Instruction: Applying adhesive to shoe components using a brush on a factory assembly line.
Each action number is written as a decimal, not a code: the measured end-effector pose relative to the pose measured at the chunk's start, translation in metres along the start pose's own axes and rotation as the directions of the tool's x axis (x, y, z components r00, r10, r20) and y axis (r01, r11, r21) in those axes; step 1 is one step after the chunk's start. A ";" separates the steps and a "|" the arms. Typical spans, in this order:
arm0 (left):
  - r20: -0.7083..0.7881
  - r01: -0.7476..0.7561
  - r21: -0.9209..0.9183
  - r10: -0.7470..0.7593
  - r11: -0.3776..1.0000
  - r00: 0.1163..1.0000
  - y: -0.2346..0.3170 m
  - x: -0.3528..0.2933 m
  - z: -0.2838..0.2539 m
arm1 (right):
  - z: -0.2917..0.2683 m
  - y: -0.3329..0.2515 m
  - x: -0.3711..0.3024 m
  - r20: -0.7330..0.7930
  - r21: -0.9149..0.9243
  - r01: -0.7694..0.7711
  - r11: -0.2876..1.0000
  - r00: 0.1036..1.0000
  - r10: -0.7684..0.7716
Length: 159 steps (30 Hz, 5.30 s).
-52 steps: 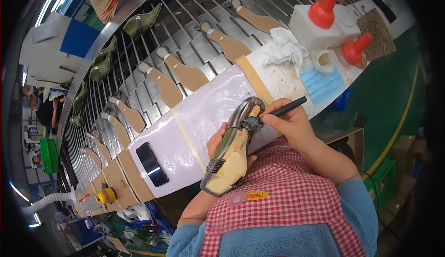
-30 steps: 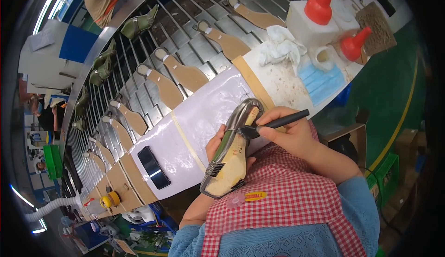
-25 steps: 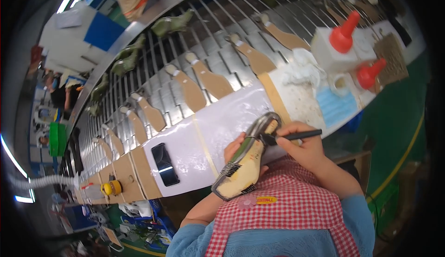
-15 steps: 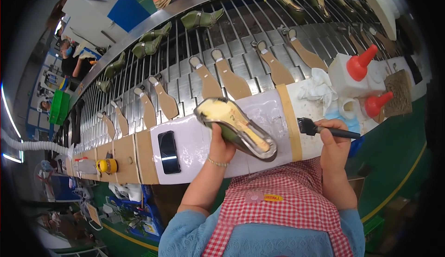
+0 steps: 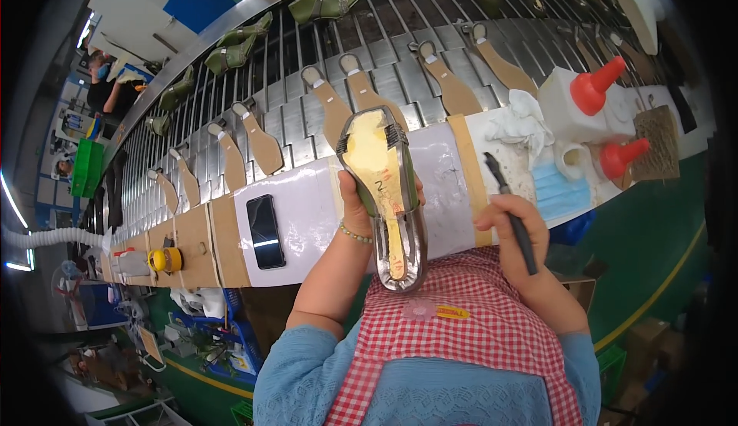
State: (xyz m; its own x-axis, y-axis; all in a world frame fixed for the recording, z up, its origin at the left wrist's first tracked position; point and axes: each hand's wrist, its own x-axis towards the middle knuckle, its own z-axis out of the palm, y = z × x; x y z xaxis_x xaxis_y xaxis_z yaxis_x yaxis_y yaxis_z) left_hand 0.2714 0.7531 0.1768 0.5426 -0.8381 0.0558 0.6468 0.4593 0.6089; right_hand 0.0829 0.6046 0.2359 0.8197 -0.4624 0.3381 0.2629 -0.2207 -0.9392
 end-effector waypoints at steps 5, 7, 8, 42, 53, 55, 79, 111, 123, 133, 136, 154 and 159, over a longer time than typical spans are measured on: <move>0.196 0.119 -0.115 -0.095 0.986 0.976 -0.004 0.002 -0.001 | 0.021 -0.003 0.016 0.160 -0.103 0.139 0.985 0.980 -0.121; 0.195 0.171 -0.091 -0.151 0.981 0.969 -0.007 0.001 0.003 | 0.028 0.001 0.018 0.157 -0.130 0.140 0.982 0.980 -0.119; 0.183 0.187 -0.071 -0.172 0.980 0.968 -0.008 -0.001 0.004 | 0.029 0.002 0.019 0.157 -0.125 0.157 0.980 0.978 -0.137; -0.111 -0.122 0.399 0.180 0.909 0.977 0.057 0.531 -0.132 | -0.077 0.048 0.090 -0.285 -0.182 -0.108 0.977 0.957 0.053; 0.079 0.276 0.464 0.350 -0.841 0.933 0.139 0.473 -0.177 | -0.073 0.044 0.108 -0.143 -0.232 -0.245 0.942 0.966 0.216; 0.006 0.316 0.444 0.355 -0.838 0.935 0.142 0.480 -0.188 | -0.071 0.046 0.107 -0.120 -0.225 -0.246 0.943 0.967 0.224; -0.232 0.189 0.969 0.338 0.156 0.912 0.299 0.067 0.043 | -0.018 -0.010 0.057 -0.266 0.031 -0.168 0.985 0.949 0.170; -0.475 0.697 0.640 -0.547 0.324 0.690 0.082 0.001 -0.041 | -0.176 0.012 0.020 -0.360 -0.714 -0.370 0.595 0.922 0.141; -0.182 0.241 0.274 -0.196 0.931 0.964 0.062 -0.015 -0.024 | -0.169 0.018 0.034 -0.317 -0.683 -0.409 0.605 0.912 0.259; -0.143 -0.015 0.758 0.188 0.652 0.972 0.007 0.000 -0.008 | -0.188 0.043 0.016 -0.416 -0.390 -0.499 0.774 0.845 0.336; 0.211 -0.314 0.904 0.336 0.289 0.918 -0.007 0.003 -0.010 | -0.189 0.047 0.005 -0.440 0.023 -0.466 0.885 0.790 0.427; 0.311 -0.468 0.771 0.385 0.432 0.869 -0.059 -0.029 0.024 | -0.123 -0.030 -0.020 -0.357 0.663 -0.092 0.743 0.833 0.422; 0.345 -0.484 0.798 0.388 0.358 0.855 -0.066 -0.035 0.020 | -0.041 -0.061 -0.025 -0.077 0.299 -0.177 0.938 0.975 0.209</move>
State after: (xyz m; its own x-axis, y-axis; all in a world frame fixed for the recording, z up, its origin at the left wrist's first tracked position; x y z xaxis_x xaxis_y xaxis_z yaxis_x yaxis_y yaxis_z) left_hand 0.1988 0.7455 0.1506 0.5297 -0.6400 0.5567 -0.4589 0.3357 0.8226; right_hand 0.0254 0.5943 0.2876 0.8150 -0.5628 0.1382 0.2534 0.1316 -0.9584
